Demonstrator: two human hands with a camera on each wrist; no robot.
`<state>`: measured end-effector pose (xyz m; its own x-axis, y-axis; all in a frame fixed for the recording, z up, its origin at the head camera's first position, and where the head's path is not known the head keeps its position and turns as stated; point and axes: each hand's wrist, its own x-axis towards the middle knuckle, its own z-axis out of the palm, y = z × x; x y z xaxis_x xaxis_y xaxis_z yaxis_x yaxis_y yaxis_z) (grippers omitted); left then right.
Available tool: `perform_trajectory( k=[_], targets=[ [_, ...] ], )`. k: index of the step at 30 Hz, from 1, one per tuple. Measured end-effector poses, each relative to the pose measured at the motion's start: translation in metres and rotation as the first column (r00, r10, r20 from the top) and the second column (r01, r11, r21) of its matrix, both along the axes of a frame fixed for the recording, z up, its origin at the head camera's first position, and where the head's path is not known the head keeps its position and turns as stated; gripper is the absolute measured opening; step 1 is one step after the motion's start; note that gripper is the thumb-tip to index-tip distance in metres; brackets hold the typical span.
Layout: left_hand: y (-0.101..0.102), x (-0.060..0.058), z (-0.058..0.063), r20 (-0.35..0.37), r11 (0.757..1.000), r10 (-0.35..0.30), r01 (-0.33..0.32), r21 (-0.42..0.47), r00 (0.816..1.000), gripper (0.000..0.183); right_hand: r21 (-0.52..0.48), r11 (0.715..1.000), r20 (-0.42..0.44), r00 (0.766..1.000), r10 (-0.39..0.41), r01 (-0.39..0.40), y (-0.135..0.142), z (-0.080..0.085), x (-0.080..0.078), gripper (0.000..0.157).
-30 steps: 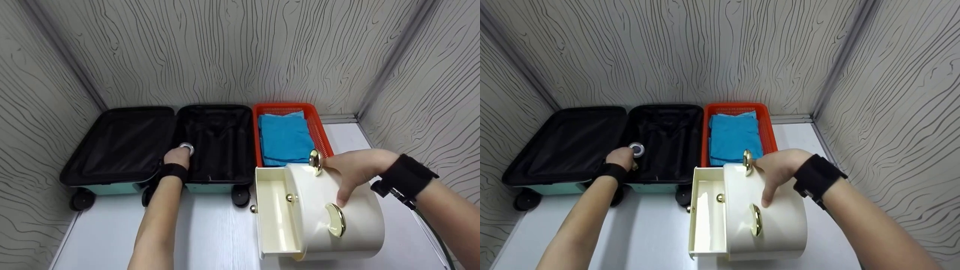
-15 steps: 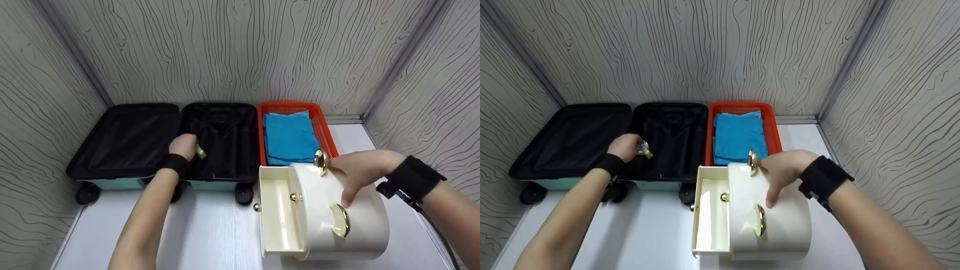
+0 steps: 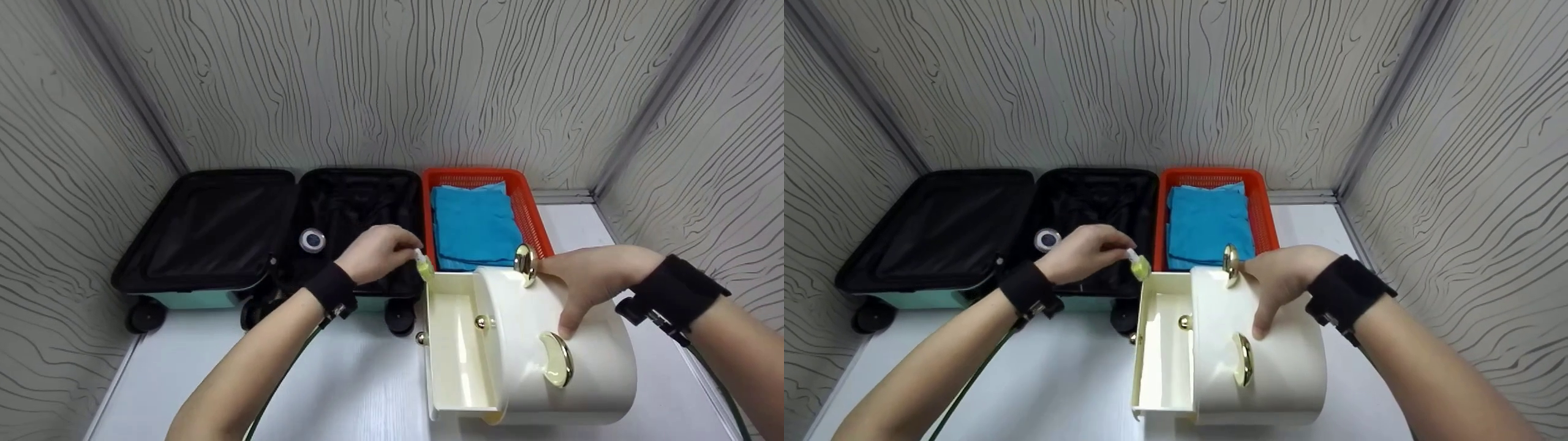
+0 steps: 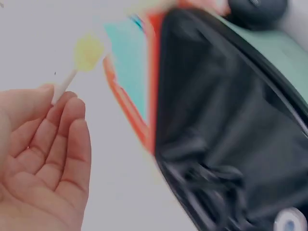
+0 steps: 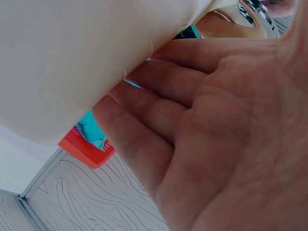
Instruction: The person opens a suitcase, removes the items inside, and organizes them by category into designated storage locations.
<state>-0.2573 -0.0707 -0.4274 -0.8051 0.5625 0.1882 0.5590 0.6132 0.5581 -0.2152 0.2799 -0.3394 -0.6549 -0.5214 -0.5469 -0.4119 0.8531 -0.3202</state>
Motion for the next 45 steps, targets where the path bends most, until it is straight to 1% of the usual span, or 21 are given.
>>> perform_trajectory(
  k=[2, 6, 10, 12, 16, 19, 21, 24, 26, 28, 32, 36, 39, 40, 42, 45],
  targets=[
    [0.009, 0.007, 0.006, 0.003, 0.999, -0.051, 0.051, 0.002, 0.999, 0.018, 0.004, 1.0, 0.0, 1.0, 0.002, -0.002, 0.0, -0.001, 0.0, 0.083],
    [0.022, 0.019, 0.013, 0.006, 0.992, -0.125, 0.125, 0.004, 0.992, 0.019, 0.013, 1.0, -0.003, 1.0, 0.004, -0.004, -0.001, -0.001, 0.0, 0.086],
    [0.031, 0.029, 0.012, 0.028, 0.976, -0.214, 0.215, -0.032, 0.976, 0.018, 0.014, 1.0, -0.003, 1.0, 0.011, -0.011, -0.001, -0.001, -0.001, 0.084],
    [0.036, 0.032, 0.009, 0.039, 0.96, -0.268, 0.27, -0.067, 0.963, 0.018, 0.012, 1.0, -0.002, 1.0, 0.014, -0.014, -0.001, -0.001, -0.001, 0.083],
    [0.045, 0.037, -0.001, 0.053, 0.917, -0.367, 0.371, -0.15, 0.929, 0.017, 0.01, 1.0, 0.003, 1.0, 0.018, -0.018, 0.0, 0.0, -0.002, 0.081],
    [0.053, 0.039, -0.009, 0.057, 0.884, -0.417, 0.419, -0.206, 0.907, 0.017, 0.014, 1.0, 0.003, 1.0, 0.02, -0.02, -0.001, 0.0, -0.003, 0.081],
    [0.058, 0.04, -0.013, 0.065, 0.867, -0.436, 0.438, -0.237, 0.898, 0.016, 0.019, 1.0, 0.002, 1.0, 0.019, -0.019, -0.001, 0.0, -0.002, 0.081],
    [0.064, 0.042, -0.018, 0.106, 0.856, -0.431, 0.443, -0.266, 0.896, 0.016, 0.025, 1.0, 0.002, 1.0, 0.006, -0.006, -0.001, -0.001, -0.002, 0.078],
    [0.068, 0.042, -0.02, 0.125, 0.853, -0.416, 0.434, -0.289, 0.901, 0.015, 0.027, 1.0, 0.002, 1.0, -0.002, 0.002, -0.002, -0.001, -0.001, 0.077],
    [0.071, 0.042, -0.021, 0.126, 0.85, -0.401, 0.42, -0.318, 0.907, 0.015, 0.026, 1.0, 0.001, 1.0, -0.007, 0.007, -0.001, -0.002, -0.001, 0.075],
    [0.076, 0.041, -0.023, 0.06, 0.825, -0.399, 0.387, -0.412, 0.915, 0.016, 0.025, 1.0, -0.003, 1.0, -0.004, 0.004, -0.001, -0.002, 0.0, 0.078],
    [0.079, 0.038, -0.022, -0.031, 0.797, -0.404, 0.335, -0.503, 0.914, 0.015, 0.033, 0.999, -0.018, 1.0, 0.006, -0.006, 0.0, -0.002, 0.0, 0.083],
    [0.083, 0.036, -0.022, -0.094, 0.773, -0.418, 0.3, -0.56, 0.903, 0.01, 0.03, 0.999, -0.021, 1.0, 0.016, -0.015, 0.0, -0.002, 0.0, 0.084],
    [0.084, 0.036, -0.023, -0.109, 0.765, -0.425, 0.293, -0.573, 0.899, 0.012, 0.028, 0.999, -0.019, 1.0, 0.016, -0.016, 0.001, -0.002, 0.0, 0.083],
    [0.087, 0.035, -0.025, -0.127, 0.75, -0.439, 0.285, -0.597, 0.889, 0.021, 0.024, 1.0, -0.017, 1.0, 0.016, -0.016, 0.001, -0.002, 0.0, 0.084],
    [0.091, 0.035, -0.028, -0.137, 0.746, -0.446, 0.283, -0.603, 0.884, 0.031, 0.025, 1.0, -0.02, 1.0, 0.014, -0.013, 0.001, -0.001, 0.001, 0.086]
  ],
)
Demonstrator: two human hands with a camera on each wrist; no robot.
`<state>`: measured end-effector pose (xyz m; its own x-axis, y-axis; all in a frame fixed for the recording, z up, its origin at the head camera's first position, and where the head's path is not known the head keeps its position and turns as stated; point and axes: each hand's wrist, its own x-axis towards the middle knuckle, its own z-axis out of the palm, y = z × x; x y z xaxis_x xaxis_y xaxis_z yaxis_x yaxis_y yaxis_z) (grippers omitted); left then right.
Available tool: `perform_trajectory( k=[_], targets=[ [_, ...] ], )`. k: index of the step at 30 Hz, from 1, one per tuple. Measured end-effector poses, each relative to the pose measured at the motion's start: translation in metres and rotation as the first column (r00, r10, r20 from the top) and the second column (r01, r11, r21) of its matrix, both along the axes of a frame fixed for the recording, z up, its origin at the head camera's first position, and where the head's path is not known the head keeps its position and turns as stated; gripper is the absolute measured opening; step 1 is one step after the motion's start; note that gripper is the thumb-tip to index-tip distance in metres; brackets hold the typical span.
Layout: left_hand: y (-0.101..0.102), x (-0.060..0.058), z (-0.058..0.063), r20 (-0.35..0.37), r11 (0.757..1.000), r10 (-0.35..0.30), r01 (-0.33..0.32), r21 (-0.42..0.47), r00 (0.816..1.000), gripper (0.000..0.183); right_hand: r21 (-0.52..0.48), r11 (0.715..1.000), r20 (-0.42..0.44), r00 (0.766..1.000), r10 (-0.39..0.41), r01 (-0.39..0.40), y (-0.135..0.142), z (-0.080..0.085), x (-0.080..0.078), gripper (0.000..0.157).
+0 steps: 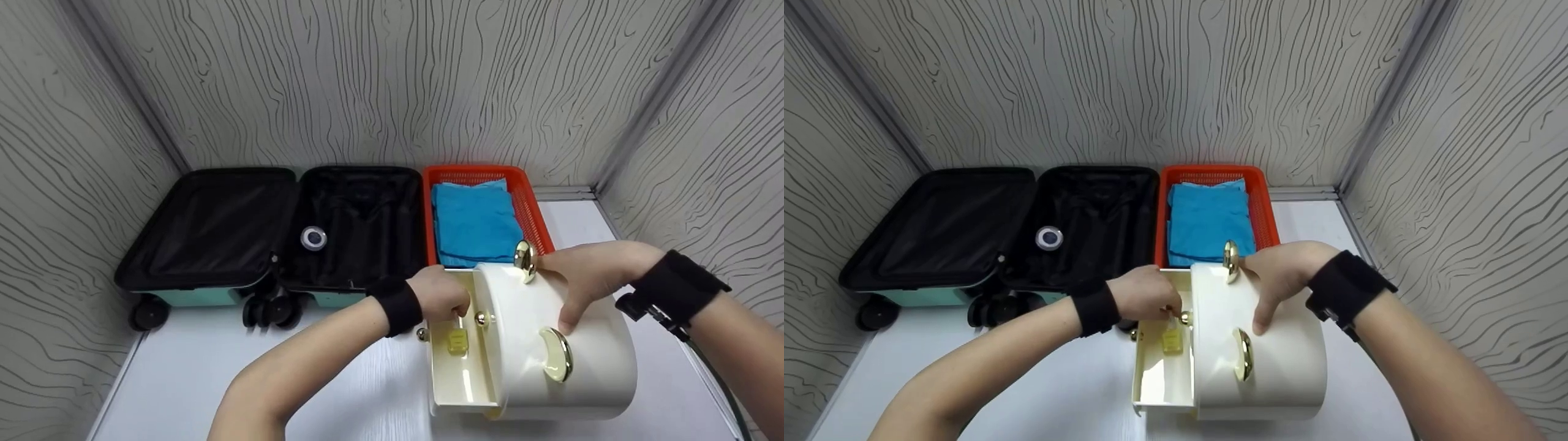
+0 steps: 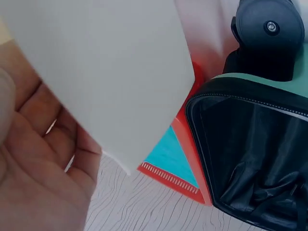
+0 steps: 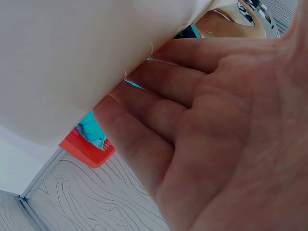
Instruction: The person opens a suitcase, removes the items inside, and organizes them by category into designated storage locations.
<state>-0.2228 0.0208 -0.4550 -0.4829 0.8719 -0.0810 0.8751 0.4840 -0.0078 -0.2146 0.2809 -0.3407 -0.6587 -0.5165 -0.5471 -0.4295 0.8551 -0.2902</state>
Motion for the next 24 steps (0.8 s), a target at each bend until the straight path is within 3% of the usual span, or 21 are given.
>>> perform_trajectory(
  k=[10, 13, 18, 21, 24],
  targets=[
    [0.007, 0.006, -0.009, 0.004, 0.999, 0.014, -0.014, -0.046, 1.0, 0.013, -0.013, 1.0, 0.022, 1.0, -0.014, 0.014, 0.0, 0.0, 0.0, 0.081],
    [0.004, 0.007, -0.008, 0.044, 0.999, 0.029, -0.028, -0.035, 0.999, 0.009, -0.022, 1.0, 0.029, 0.999, -0.02, 0.02, 0.0, 0.0, 0.0, 0.078],
    [-0.012, 0.011, 0.001, 0.093, 0.997, 0.036, -0.042, 0.065, 0.995, 0.028, -0.021, 1.0, 0.017, 1.0, -0.003, 0.003, 0.001, 0.0, 0.0, 0.084],
    [-0.026, 0.014, 0.009, 0.056, 0.988, 0.049, -0.057, 0.146, 0.997, 0.038, -0.025, 1.0, 0.017, 1.0, 0.002, -0.001, 0.002, 0.0, -0.001, 0.086],
    [-0.042, 0.018, 0.014, 0.031, 0.965, 0.121, -0.125, 0.23, 0.992, 0.045, -0.027, 1.0, 0.021, 1.0, -0.005, 0.006, 0.002, 0.0, -0.001, 0.085]
  ],
)
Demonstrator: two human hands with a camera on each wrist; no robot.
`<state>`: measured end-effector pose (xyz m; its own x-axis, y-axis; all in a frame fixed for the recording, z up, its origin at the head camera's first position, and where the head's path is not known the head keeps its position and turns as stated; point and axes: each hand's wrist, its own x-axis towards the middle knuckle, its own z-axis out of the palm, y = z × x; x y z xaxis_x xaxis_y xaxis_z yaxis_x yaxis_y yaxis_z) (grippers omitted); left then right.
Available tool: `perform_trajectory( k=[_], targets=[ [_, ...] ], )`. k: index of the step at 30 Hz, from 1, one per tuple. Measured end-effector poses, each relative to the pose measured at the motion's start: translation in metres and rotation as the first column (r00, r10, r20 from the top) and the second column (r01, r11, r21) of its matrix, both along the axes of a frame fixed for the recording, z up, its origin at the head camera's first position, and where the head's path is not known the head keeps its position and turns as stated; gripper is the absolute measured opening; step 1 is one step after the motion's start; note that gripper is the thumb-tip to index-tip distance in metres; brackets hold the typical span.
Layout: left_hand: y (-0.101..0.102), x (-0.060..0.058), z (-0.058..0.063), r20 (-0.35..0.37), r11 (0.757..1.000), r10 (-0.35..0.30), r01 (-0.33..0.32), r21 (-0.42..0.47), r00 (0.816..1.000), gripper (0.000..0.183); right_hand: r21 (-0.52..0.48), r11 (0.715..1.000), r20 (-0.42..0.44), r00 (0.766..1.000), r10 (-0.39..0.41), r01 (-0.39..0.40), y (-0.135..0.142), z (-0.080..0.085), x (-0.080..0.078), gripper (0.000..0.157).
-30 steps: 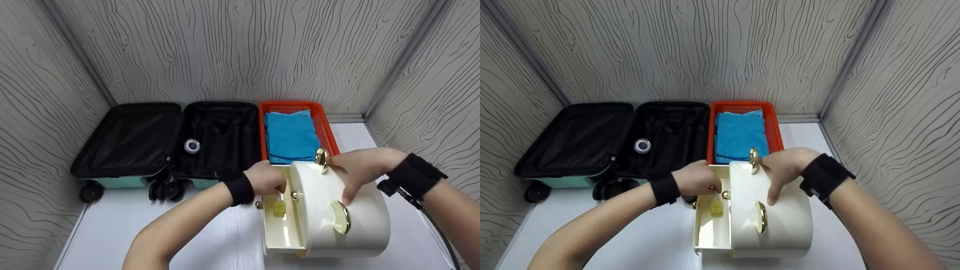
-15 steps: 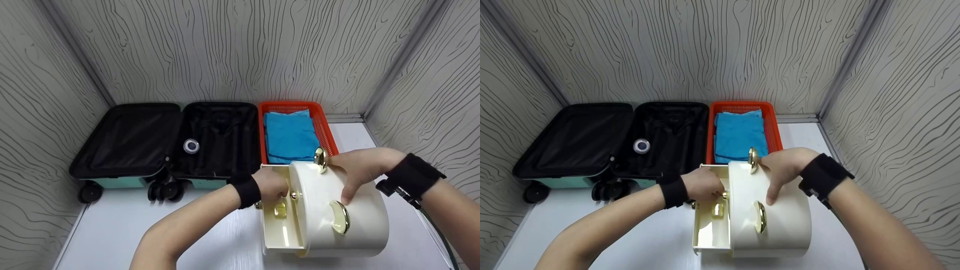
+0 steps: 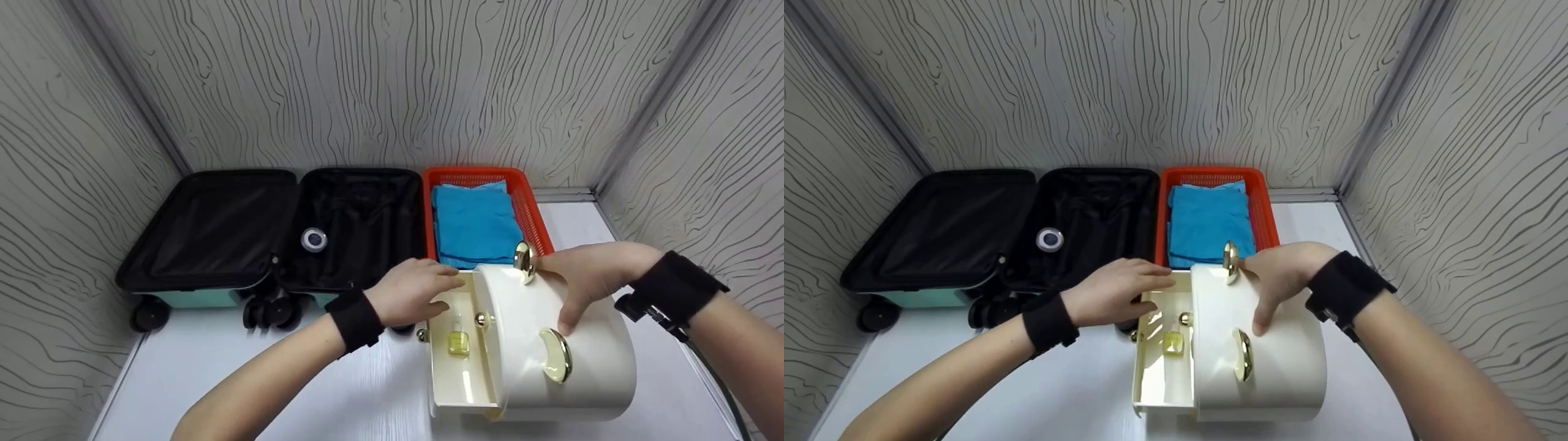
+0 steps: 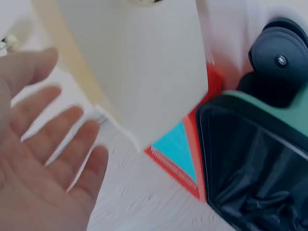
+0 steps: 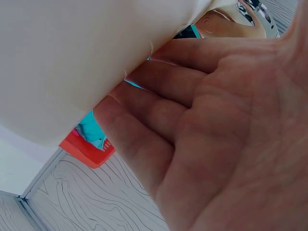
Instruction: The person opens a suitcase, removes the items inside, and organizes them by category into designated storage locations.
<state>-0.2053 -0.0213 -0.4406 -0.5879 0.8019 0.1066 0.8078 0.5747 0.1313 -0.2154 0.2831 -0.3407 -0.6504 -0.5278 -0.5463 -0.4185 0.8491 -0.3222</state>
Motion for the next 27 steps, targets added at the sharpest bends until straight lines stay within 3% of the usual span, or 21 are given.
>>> perform_trajectory(
  k=[4, 9, 16, 27],
  targets=[
    [-0.021, 0.009, -0.004, 0.012, 0.986, 0.133, -0.134, 0.096, 0.991, 0.045, 0.002, 1.0, 0.003, 1.0, -0.001, 0.001, -0.001, 0.0, 0.0, 0.082],
    [-0.038, 0.025, -0.028, 0.076, 0.967, 0.226, -0.233, 0.106, 0.971, 0.044, 0.002, 1.0, 0.003, 1.0, -0.001, 0.001, -0.001, 0.0, 0.0, 0.08],
    [-0.04, 0.042, -0.058, 0.141, 0.949, 0.27, -0.287, 0.127, 0.953, 0.03, 0.009, 1.0, -0.002, 1.0, -0.001, 0.002, -0.002, -0.001, 0.0, 0.076],
    [-0.035, 0.044, -0.066, 0.208, 0.944, 0.245, -0.282, 0.173, 0.947, 0.01, 0.023, 1.0, -0.013, 1.0, 0.004, -0.003, -0.002, 0.0, 0.0, 0.079]
  ],
)
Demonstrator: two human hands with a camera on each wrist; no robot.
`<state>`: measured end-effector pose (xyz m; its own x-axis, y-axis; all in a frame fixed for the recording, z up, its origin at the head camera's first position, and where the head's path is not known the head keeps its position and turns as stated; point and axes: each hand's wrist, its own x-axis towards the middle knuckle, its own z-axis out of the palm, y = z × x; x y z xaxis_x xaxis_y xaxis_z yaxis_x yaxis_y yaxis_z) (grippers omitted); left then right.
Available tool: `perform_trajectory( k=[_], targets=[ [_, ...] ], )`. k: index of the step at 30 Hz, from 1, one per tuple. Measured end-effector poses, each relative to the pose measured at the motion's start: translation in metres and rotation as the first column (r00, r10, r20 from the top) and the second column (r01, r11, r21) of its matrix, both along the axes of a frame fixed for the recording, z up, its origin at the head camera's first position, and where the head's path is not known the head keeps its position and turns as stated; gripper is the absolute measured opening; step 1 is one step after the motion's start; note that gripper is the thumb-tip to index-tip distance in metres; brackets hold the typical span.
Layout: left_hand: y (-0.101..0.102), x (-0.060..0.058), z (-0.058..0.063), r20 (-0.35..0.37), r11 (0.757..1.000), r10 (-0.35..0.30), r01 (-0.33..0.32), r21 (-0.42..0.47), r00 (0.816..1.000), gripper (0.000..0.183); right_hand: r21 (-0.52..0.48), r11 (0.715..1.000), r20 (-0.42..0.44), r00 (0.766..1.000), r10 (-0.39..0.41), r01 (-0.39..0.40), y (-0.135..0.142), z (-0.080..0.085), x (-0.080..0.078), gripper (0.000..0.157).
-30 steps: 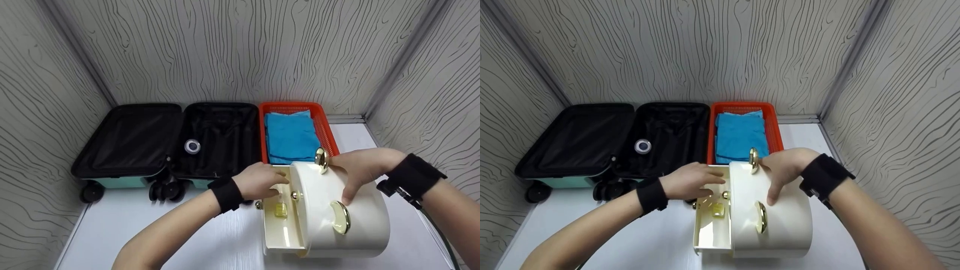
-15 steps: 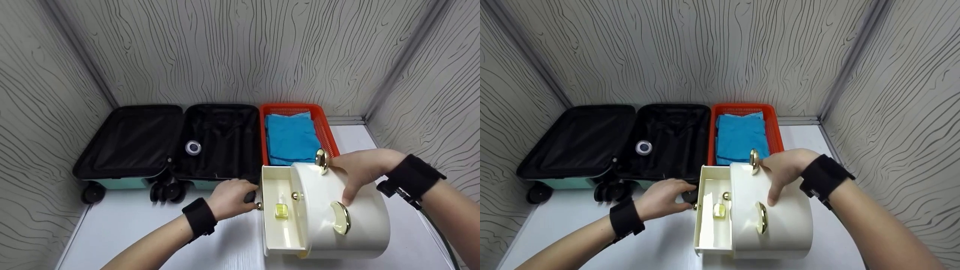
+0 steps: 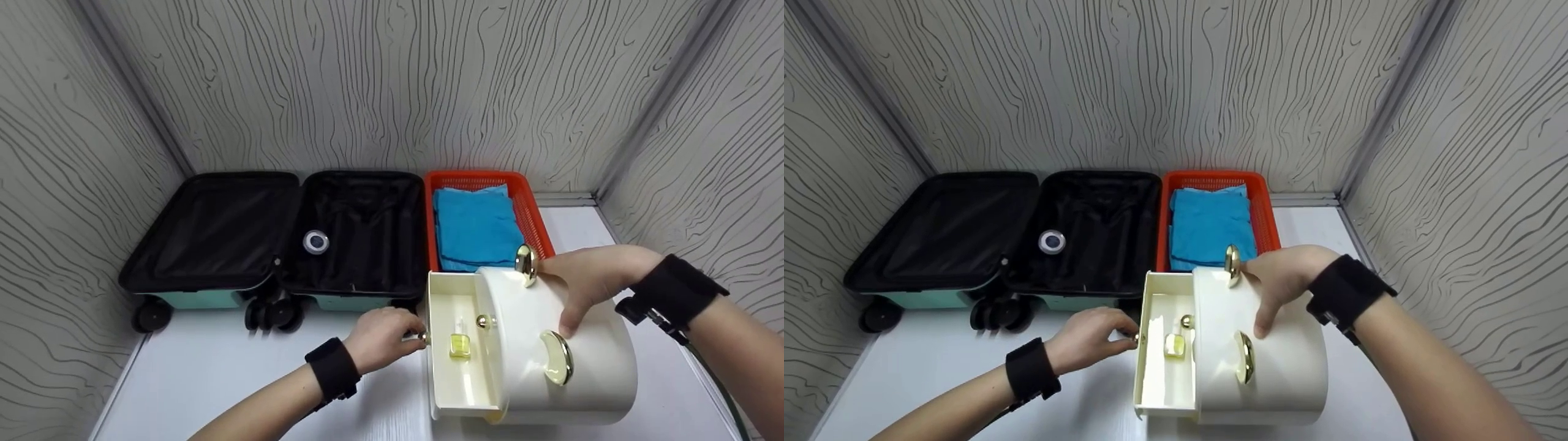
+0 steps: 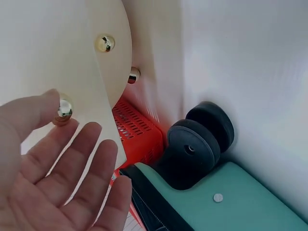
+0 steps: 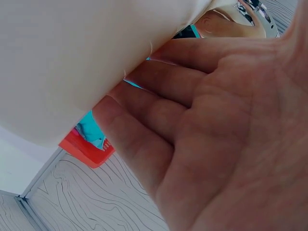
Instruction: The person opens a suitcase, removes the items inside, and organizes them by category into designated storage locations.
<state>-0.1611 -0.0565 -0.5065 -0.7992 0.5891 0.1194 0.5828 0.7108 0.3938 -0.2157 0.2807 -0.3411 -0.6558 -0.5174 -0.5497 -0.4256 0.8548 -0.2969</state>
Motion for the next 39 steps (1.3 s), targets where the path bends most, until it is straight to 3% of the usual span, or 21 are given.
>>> perform_trajectory(
  k=[8, 20, 39],
  targets=[
    [0.006, 0.0, 0.001, 0.034, 1.0, -0.014, 0.013, 0.018, 0.999, 0.011, -0.007, 1.0, 0.006, 1.0, -0.007, 0.007, 0.0, 0.0, 0.0, 0.08],
    [0.036, -0.005, -0.004, 0.067, 0.994, -0.065, 0.059, 0.09, 0.996, 0.011, -0.009, 1.0, 0.006, 1.0, -0.001, 0.001, 0.0, 0.0, 0.0, 0.081],
    [0.075, -0.006, -0.008, 0.176, 0.989, -0.048, 0.022, 0.148, 0.983, 0.014, -0.019, 1.0, 0.024, 1.0, -0.017, 0.017, 0.001, -0.001, 0.001, 0.079]
  ],
)
